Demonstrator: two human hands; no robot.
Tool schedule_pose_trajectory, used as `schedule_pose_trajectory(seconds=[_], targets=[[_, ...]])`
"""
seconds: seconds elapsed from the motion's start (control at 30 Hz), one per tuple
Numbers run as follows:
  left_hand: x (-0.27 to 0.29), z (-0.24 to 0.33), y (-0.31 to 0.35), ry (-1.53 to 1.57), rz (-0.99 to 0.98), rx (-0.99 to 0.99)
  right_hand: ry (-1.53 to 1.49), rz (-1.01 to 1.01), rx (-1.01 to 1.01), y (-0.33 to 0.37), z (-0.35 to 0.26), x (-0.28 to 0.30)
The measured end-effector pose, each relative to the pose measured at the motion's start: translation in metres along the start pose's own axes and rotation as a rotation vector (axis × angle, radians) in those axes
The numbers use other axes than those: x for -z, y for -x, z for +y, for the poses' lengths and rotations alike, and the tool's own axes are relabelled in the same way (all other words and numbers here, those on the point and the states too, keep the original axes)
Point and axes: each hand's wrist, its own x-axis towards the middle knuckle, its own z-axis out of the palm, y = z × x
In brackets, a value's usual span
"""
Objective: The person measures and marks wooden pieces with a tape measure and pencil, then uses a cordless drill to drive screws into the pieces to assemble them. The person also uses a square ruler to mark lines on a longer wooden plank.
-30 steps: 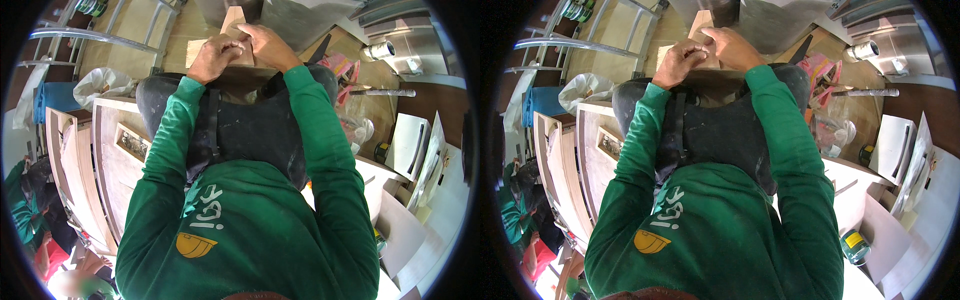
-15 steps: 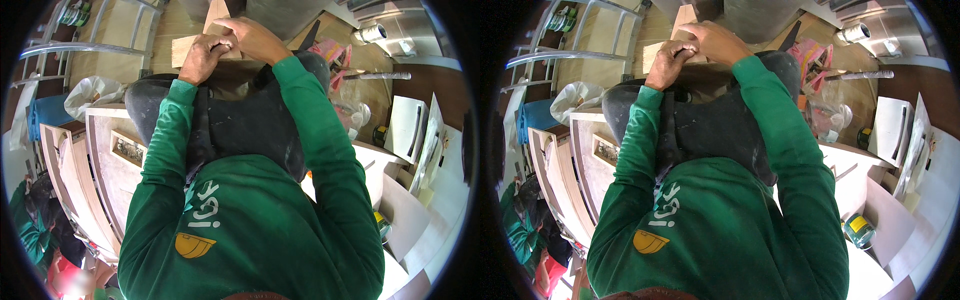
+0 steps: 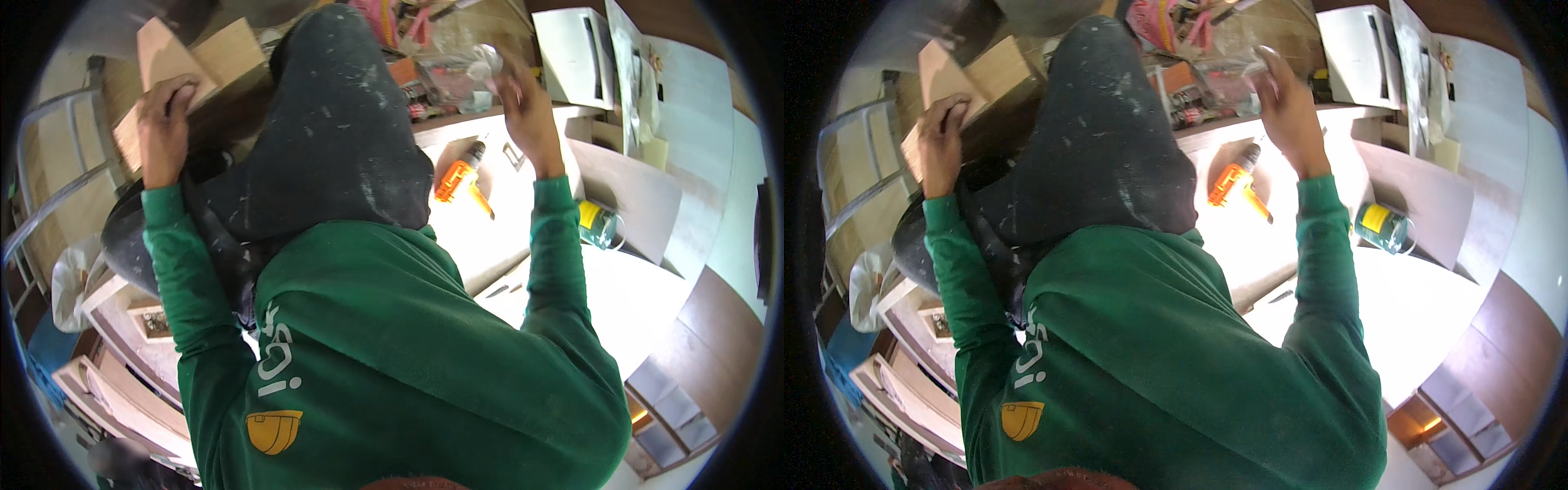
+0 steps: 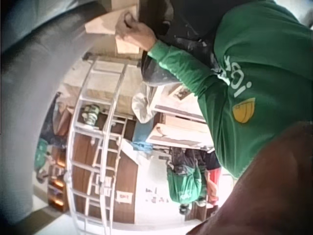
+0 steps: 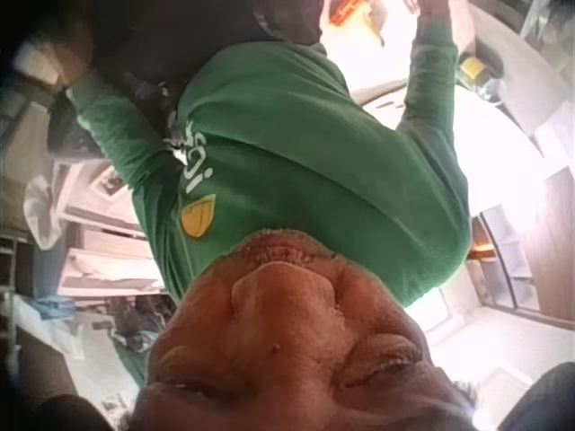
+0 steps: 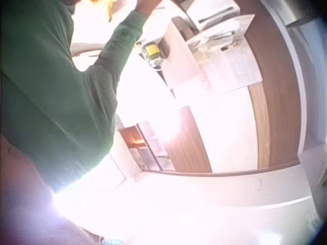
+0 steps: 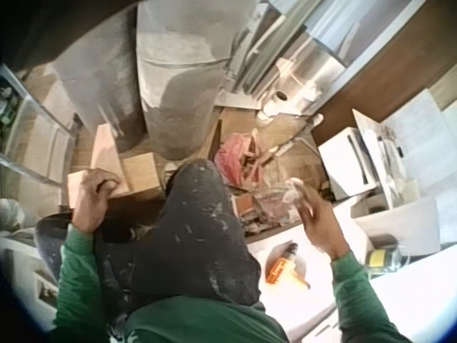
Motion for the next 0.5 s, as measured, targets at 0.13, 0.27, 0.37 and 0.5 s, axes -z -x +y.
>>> schedule_pose_trajectory(seconds=[0.13,0.27,0.37,0.5], targets=[[0.0,-0.006,0.004,-0.001,-0.008,0.043,0.202,-0.22,-0.404,0.12,0.105,0.017],[0.01,-0.003,0.01,-0.121,-0.049,0.093,0.273,-0.397,-0.346,0.199,0.134,-0.026],[0.014,0.012,0.006,-0.088,-0.043,0.084,0.315,-0.405,-0.178,0.217,0.133,-0.078],[0.005,-0.001,-0.001,-0.048,0.049,-0.087,0.051,-0.339,-0.211,0.228,0.159,-0.109]])
